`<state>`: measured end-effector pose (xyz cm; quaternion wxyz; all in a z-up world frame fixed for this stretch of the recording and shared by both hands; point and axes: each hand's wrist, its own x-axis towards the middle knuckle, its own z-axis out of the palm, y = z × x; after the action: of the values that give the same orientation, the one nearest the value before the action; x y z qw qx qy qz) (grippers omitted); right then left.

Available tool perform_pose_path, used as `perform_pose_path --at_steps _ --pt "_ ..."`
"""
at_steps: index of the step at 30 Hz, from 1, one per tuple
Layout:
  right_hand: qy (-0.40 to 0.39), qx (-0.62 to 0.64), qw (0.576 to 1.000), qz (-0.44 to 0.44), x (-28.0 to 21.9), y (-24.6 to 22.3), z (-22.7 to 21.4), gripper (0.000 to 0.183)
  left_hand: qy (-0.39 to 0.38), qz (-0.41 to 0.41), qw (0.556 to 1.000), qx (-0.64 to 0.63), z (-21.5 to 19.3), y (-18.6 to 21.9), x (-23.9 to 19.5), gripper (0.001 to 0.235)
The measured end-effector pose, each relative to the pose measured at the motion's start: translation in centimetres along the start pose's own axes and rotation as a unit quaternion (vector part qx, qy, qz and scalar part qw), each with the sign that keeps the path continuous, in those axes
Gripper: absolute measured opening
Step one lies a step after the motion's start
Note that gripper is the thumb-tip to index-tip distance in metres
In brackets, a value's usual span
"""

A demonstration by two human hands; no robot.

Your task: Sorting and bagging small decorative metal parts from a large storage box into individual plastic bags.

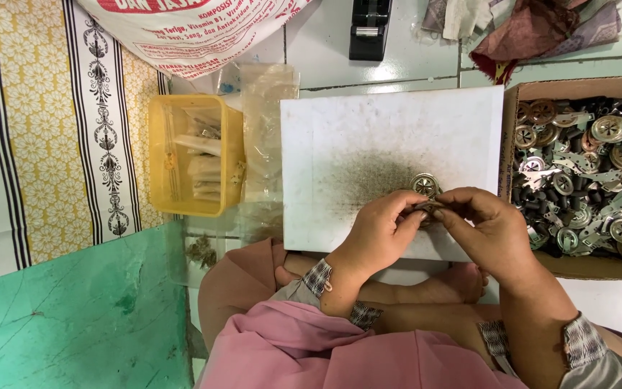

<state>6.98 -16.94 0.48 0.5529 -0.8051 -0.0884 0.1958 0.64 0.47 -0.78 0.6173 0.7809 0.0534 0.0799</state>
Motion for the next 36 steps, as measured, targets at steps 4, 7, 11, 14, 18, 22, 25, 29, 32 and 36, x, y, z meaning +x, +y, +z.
perform_pose_path --at_steps 4,7,11,14,18,22,25,29,32,36 --pt "0.009 -0.020 1.000 -0.004 0.1 -0.1 -0.2 0.017 0.008 0.012 0.999 0.034 -0.1 0.1 0.1 0.017" --pt "0.010 -0.055 0.998 -0.014 0.3 0.0 -0.4 0.016 0.019 0.055 0.994 0.095 -0.2 -0.3 0.3 0.017" --pt "0.000 -0.053 0.995 -0.090 0.7 0.2 -0.3 0.018 0.032 0.076 0.988 0.129 -0.4 -0.3 0.4 0.013" --pt "0.012 -0.070 0.988 -0.139 0.9 0.4 0.0 0.020 0.034 0.067 0.991 0.113 -0.3 -0.2 0.5 0.012" --pt "0.051 -0.099 0.975 -0.194 1.0 0.8 -0.3 0.022 0.049 0.058 0.992 0.097 -0.5 -0.6 0.4 0.011" --pt "0.008 -0.147 0.968 -0.203 0.4 0.0 -1.2 0.026 0.011 0.082 0.992 0.097 -1.1 0.5 0.2 0.011" --pt "-0.032 -0.104 0.970 -0.217 0.3 -0.7 -0.8 0.028 0.003 0.094 0.992 0.080 -1.1 0.3 0.1 0.011" --pt "-0.038 -0.080 0.965 -0.247 0.5 -0.2 -1.5 0.023 -0.015 0.093 0.995 0.032 -1.2 0.7 0.2 0.014" --pt "0.001 -0.128 0.957 -0.262 0.9 0.3 -4.2 0.020 -0.017 0.072 0.997 0.023 -1.2 0.8 0.1 0.021" --pt "0.097 -0.255 0.941 -0.199 0.7 2.0 -9.2 0.022 -0.048 0.088 0.994 0.054 -1.3 1.2 0.3 0.019"
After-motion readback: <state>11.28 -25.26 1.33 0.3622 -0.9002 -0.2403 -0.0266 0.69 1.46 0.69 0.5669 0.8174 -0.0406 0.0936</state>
